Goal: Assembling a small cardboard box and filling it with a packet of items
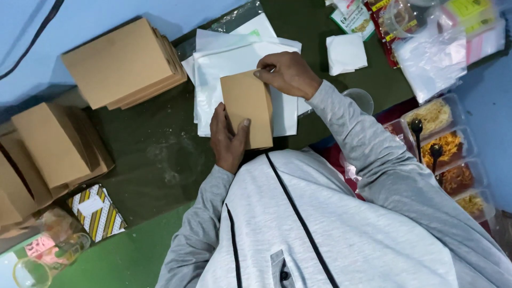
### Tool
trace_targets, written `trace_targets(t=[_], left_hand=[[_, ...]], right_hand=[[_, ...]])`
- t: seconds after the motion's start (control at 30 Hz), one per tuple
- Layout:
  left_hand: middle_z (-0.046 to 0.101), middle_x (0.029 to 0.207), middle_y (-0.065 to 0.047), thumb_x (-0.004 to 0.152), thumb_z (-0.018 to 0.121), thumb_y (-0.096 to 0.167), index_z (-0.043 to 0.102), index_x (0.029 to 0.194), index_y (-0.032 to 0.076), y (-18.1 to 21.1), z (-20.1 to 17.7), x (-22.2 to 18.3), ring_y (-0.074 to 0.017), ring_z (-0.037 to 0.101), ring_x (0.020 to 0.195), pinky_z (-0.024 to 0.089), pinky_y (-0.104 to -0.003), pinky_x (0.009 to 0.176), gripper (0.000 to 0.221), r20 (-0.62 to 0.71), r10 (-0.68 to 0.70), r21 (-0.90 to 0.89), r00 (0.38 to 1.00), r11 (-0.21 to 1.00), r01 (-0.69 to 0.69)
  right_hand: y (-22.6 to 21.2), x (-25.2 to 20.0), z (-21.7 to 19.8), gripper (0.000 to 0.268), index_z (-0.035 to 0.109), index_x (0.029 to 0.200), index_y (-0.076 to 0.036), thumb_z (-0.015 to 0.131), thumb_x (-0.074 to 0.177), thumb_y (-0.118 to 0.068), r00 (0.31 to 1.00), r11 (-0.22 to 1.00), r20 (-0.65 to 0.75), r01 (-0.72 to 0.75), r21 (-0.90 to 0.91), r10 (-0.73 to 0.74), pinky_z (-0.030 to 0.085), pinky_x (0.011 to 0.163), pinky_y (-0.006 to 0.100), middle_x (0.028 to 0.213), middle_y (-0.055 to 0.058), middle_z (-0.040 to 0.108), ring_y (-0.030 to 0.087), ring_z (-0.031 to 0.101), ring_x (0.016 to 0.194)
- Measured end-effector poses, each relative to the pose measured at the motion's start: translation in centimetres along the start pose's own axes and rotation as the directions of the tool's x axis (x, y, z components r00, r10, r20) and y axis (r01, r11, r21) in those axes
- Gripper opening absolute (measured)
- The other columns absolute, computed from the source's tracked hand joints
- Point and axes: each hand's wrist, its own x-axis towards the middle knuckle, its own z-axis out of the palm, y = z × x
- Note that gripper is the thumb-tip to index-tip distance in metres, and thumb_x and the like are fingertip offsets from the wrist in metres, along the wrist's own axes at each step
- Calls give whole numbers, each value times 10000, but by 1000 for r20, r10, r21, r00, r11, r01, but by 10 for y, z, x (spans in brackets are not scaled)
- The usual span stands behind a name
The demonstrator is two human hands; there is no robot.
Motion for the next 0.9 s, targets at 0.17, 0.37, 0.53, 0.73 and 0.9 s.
trace_targets(t=[0.17,0.37,0.53,0.73,0.9], left_hand=[[462,1541,-202,968,694,409,358,1558,58,-19,7,-7,-338,434,1442,399,-446,1178,764,35,-67,24,997,998,66],[332,1598,-256,1070,597,436,286,1592,-13,1,-2,1,-431,278,1519,197,-565,1261,756,162,-202,-78,966,973,217],[298,1614,-253,1062,585,469,233,1614,-4,4,-1,1,-422,256,1531,160,-558,1273,808,171,-240,-86,956,962,257],[250,1634,-252,1051,612,483,150,1632,8,-3,0,-3,-424,227,1537,136,-567,1273,881,180,-238,-94,954,962,258],[279,1612,-266,1005,703,466,214,1615,-7,-7,1,-3,-436,250,1522,152,-578,1268,913,168,-222,-98,960,966,240]], right_hand=[[-17,-9,-6,249,779,968,-93,717,931,-331,1000,991,-23,-19,132,22,537,802,283,937,20,776,132,708,879],[11,-3,7,248,744,1161,4,683,1000,-174,999,957,43,2,289,-15,611,559,390,880,210,752,318,761,791],[-11,-16,-7,298,705,1282,-13,614,1036,-154,988,925,148,-89,370,36,618,567,309,873,188,751,241,742,758],[17,-18,5,378,626,1412,-37,564,1040,-64,990,935,138,-37,352,-13,609,575,353,924,214,742,261,715,778],[22,-24,24,368,634,1375,-111,602,1009,-111,999,977,48,-15,213,5,614,690,457,1011,189,749,324,738,880]])
